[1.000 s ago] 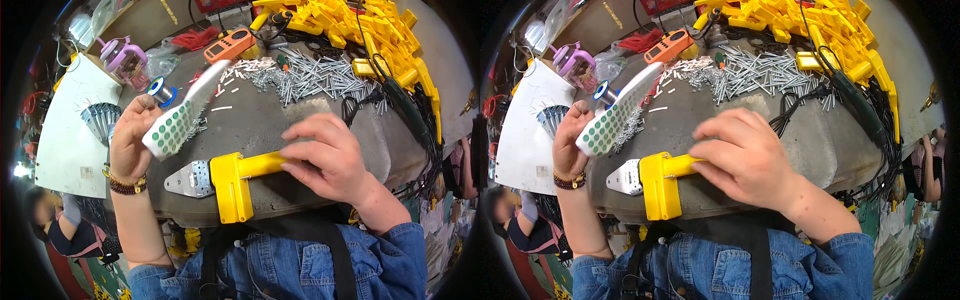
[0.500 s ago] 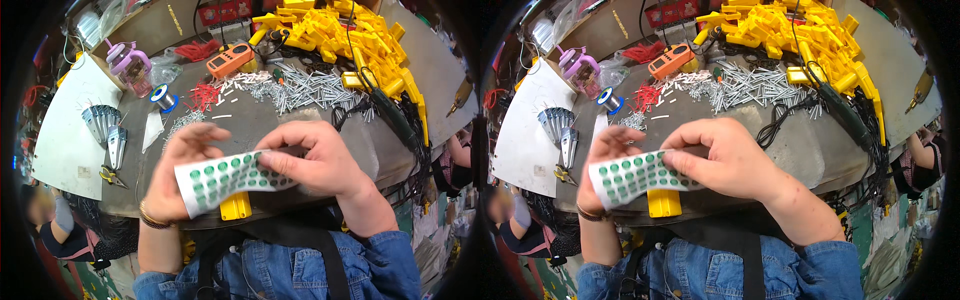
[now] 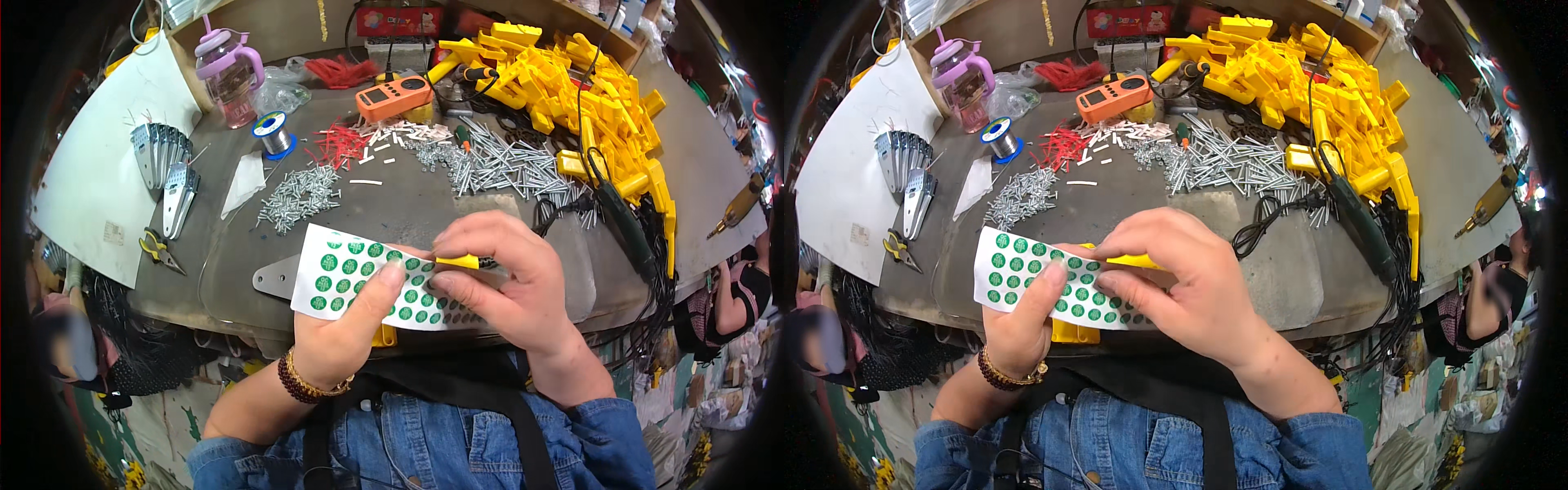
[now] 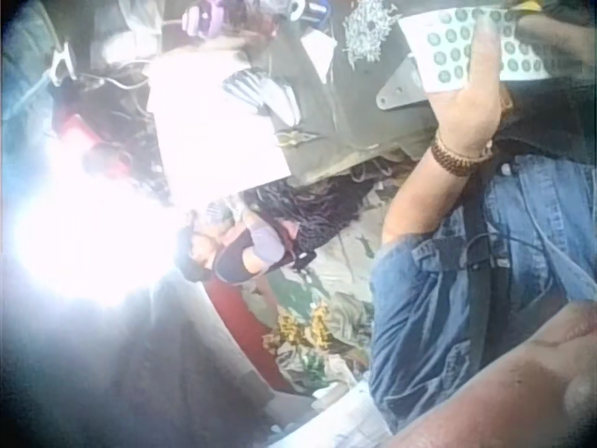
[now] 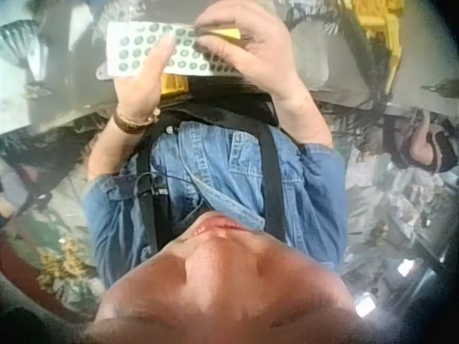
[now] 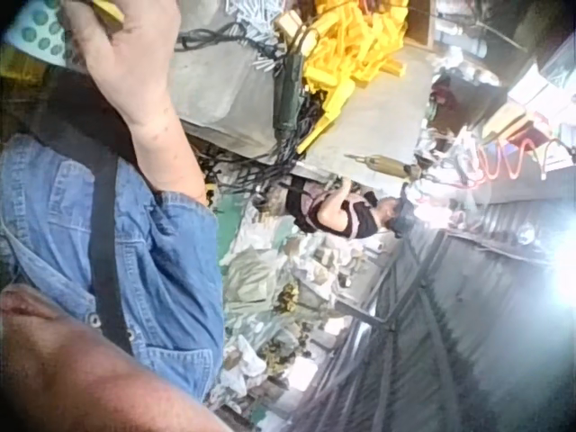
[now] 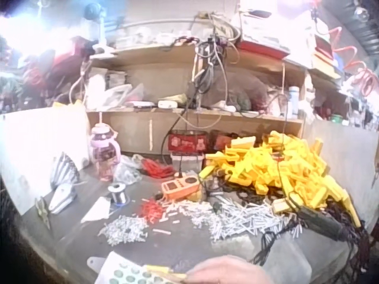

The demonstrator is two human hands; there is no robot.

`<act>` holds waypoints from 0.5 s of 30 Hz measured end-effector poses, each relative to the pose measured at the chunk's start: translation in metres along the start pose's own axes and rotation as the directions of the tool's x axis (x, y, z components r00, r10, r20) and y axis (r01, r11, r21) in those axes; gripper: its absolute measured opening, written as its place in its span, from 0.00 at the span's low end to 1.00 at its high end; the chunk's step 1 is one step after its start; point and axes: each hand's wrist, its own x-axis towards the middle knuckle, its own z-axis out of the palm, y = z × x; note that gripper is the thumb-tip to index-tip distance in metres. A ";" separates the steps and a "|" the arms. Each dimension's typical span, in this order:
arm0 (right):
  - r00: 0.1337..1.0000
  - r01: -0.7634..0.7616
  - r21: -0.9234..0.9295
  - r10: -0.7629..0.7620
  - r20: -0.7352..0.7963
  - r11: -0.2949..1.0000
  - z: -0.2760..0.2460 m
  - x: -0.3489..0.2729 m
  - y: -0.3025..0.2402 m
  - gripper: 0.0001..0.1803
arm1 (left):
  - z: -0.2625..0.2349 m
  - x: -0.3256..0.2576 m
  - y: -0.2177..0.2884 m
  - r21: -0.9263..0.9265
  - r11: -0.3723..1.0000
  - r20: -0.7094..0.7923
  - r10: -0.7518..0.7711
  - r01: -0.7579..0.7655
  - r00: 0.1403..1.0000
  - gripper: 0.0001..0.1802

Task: Assembling yellow plastic hand tools by inserting components, soldering wires, and securing them with screws.

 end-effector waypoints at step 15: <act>0.931 0.351 -0.385 -0.360 0.050 0.853 0.006 -0.002 -0.004 0.16 | 0.004 -0.016 -0.005 0.065 0.991 -0.096 0.120 -0.115 0.988 0.12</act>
